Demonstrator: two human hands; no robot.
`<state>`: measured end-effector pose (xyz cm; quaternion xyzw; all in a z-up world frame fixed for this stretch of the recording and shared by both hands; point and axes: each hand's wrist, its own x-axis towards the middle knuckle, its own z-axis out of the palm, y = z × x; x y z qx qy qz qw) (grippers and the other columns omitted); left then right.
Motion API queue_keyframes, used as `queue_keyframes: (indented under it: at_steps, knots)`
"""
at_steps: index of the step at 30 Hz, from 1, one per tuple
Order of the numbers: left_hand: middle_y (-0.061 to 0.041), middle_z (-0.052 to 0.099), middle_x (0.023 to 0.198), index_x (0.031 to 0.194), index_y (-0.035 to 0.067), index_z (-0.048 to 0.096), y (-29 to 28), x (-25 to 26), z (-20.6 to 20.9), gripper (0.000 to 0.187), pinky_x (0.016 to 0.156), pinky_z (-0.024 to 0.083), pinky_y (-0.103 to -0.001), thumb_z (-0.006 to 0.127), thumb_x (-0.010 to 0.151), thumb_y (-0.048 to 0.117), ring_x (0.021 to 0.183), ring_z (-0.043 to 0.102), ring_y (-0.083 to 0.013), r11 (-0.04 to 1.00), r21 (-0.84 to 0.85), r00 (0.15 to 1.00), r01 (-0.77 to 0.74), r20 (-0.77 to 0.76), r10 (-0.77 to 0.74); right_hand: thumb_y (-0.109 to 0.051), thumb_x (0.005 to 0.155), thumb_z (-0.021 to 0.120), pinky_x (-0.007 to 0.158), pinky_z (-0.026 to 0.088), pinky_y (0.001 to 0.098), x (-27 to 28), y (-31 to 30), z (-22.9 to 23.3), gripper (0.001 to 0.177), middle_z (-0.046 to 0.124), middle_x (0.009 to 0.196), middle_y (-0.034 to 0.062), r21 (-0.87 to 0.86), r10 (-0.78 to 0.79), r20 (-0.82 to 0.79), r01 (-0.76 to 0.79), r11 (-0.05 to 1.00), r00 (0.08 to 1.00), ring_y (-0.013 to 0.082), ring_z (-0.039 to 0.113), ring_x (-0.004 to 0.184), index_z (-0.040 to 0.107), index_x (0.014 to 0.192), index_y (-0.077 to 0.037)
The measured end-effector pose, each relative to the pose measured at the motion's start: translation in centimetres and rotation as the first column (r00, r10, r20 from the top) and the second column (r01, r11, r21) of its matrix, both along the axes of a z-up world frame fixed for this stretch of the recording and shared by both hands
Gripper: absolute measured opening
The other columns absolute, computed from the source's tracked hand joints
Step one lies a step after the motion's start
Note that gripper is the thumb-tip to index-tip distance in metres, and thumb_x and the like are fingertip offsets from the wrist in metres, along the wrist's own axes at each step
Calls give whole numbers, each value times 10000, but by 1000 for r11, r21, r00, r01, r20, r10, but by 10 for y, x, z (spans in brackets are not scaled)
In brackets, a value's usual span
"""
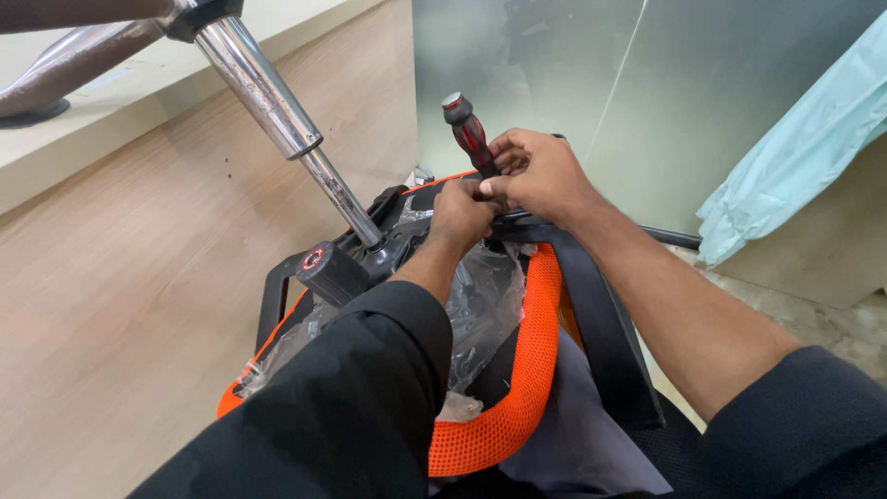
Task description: The person uses a screwdriver to tighten screws on the central hub of an orange office chair base. They rotate the base to access different screw locations and continue fastening components together.
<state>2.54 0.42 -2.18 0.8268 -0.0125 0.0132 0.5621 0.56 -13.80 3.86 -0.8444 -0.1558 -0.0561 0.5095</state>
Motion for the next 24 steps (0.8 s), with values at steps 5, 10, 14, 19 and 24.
queue_keyframes:
  at_steps: [5, 10, 14, 19, 24]
  knots:
    - [-86, 775, 817, 958, 15, 797, -1, 2, 2, 258, 523, 568, -320, 841, 772, 188, 574, 682, -148, 1000, -20, 999, 19, 27, -18, 0, 800, 760, 936, 561, 316, 15, -2, 5, 571, 698, 1150, 74, -12, 192, 20, -191, 981, 981, 160, 675, 1068, 597, 1344, -56]
    - [-51, 776, 837, 972, 50, 808, 3, -9, 3, 246, 485, 530, -295, 853, 766, 177, 585, 647, -113, 991, -94, 995, 92, -30, -95, 3, 818, 645, 942, 566, 334, 28, -5, 11, 562, 753, 1133, 85, -13, 306, -90, -308, 951, 948, 165, 708, 1079, 599, 1373, -75]
    - [-74, 778, 844, 959, 21, 792, 1, -8, 3, 233, 497, 509, -305, 849, 800, 181, 583, 632, -152, 995, -38, 996, 88, -17, -89, -31, 745, 818, 948, 585, 317, 15, -7, 9, 497, 758, 1077, 86, -69, 188, 120, -181, 981, 975, 168, 736, 1006, 673, 1221, -14]
    - [-110, 749, 923, 1013, -21, 745, 10, 14, -14, 304, 724, 529, -308, 877, 824, 177, 831, 692, -147, 989, 145, 992, 16, 122, -34, -158, 640, 953, 744, 579, 317, 0, 6, 6, 481, 715, 871, 126, -169, -35, 370, 105, 980, 929, 184, 659, 744, 695, 1008, 14]
    - [-61, 771, 973, 1050, -30, 743, 3, 32, -32, 284, 782, 573, -295, 791, 784, 56, 872, 701, -129, 936, -227, 950, 270, 223, -220, -205, 842, 829, 678, 523, 349, 3, -1, 5, 369, 672, 951, 136, -224, 84, 84, -63, 973, 993, 175, 618, 787, 657, 1097, -1]
